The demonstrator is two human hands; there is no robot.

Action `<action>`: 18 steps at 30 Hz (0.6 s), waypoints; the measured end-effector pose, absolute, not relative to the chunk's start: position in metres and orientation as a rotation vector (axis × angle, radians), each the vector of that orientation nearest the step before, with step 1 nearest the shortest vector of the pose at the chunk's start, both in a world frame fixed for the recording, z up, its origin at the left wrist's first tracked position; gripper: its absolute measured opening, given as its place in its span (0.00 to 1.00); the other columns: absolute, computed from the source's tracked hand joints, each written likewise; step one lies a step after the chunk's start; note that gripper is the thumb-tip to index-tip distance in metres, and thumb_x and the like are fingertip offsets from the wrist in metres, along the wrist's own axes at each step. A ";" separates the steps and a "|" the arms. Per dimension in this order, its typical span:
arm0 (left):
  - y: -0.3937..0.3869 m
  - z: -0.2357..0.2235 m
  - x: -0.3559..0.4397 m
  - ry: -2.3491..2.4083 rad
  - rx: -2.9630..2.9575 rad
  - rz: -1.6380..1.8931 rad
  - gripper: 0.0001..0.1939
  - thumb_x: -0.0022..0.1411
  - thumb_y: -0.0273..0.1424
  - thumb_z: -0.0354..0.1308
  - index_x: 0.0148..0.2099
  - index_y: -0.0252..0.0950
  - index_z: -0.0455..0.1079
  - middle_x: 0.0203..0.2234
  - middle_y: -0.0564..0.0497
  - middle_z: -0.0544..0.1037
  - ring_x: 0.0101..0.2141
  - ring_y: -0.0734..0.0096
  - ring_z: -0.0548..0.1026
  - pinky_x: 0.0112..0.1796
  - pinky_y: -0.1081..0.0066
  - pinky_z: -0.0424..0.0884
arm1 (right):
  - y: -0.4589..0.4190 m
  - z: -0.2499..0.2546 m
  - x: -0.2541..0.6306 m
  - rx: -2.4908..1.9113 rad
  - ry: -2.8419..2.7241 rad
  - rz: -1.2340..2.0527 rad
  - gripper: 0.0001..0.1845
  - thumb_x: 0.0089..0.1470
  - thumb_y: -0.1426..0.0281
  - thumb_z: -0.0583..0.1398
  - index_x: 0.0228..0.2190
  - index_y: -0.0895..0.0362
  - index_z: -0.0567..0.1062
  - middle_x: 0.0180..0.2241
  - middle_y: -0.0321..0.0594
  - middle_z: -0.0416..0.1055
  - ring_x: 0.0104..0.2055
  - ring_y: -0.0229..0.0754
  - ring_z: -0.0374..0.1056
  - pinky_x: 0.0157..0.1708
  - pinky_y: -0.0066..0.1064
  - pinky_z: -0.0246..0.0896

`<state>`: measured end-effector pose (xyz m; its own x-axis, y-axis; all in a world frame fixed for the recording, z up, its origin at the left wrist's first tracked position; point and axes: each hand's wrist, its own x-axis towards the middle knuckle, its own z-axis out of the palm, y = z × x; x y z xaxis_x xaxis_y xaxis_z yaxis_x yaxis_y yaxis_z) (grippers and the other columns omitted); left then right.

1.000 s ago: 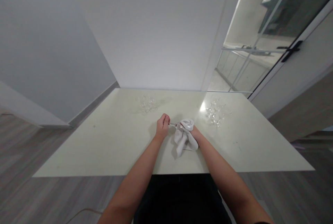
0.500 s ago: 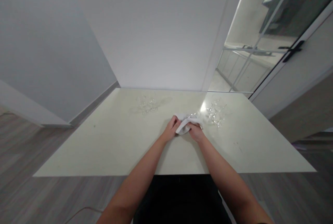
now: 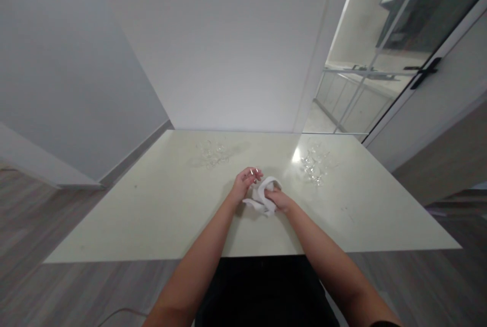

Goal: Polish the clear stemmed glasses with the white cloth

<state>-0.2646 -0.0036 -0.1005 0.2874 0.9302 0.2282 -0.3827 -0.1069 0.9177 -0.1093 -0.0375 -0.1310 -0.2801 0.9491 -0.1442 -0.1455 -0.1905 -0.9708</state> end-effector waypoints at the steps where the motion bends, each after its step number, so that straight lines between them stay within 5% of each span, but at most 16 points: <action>1: -0.005 -0.099 -0.264 0.557 1.146 1.158 0.31 0.45 0.51 0.69 0.44 0.34 0.74 0.36 0.45 0.78 0.36 0.65 0.75 0.40 0.67 0.68 | -0.038 -0.131 -0.107 -1.029 -1.146 1.688 0.23 0.37 0.53 0.70 0.31 0.56 0.76 0.31 0.40 0.77 0.35 0.45 0.72 0.37 0.35 0.68; 8: -0.003 -0.099 -0.259 0.679 1.039 1.297 0.30 0.44 0.39 0.72 0.49 0.35 0.72 0.38 0.47 0.79 0.36 0.69 0.76 0.40 0.70 0.67 | -0.031 -0.128 -0.111 -1.091 -1.287 1.350 0.16 0.41 0.61 0.69 0.34 0.53 0.78 0.39 0.38 0.77 0.47 0.45 0.70 0.55 0.38 0.60; 14: -0.005 -0.100 -0.262 0.537 0.960 1.153 0.30 0.45 0.44 0.70 0.48 0.37 0.69 0.44 0.44 0.79 0.39 0.65 0.77 0.40 0.67 0.69 | -0.037 -0.125 -0.110 -1.010 -1.080 1.753 0.22 0.36 0.56 0.71 0.31 0.56 0.77 0.32 0.41 0.78 0.38 0.46 0.73 0.39 0.35 0.67; 18: 0.000 -0.107 -0.259 0.714 0.981 1.257 0.26 0.46 0.39 0.71 0.47 0.37 0.71 0.42 0.47 0.79 0.38 0.69 0.76 0.41 0.70 0.68 | -0.034 -0.125 -0.112 -1.033 -1.079 1.587 0.21 0.38 0.57 0.70 0.33 0.55 0.78 0.33 0.38 0.78 0.39 0.45 0.73 0.43 0.35 0.67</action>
<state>-0.2594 0.0003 -0.1068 0.1953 0.9780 0.0728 -0.4388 0.0208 0.8983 -0.1120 -0.0337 -0.1245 -0.2184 0.9663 -0.1363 -0.2289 -0.1865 -0.9554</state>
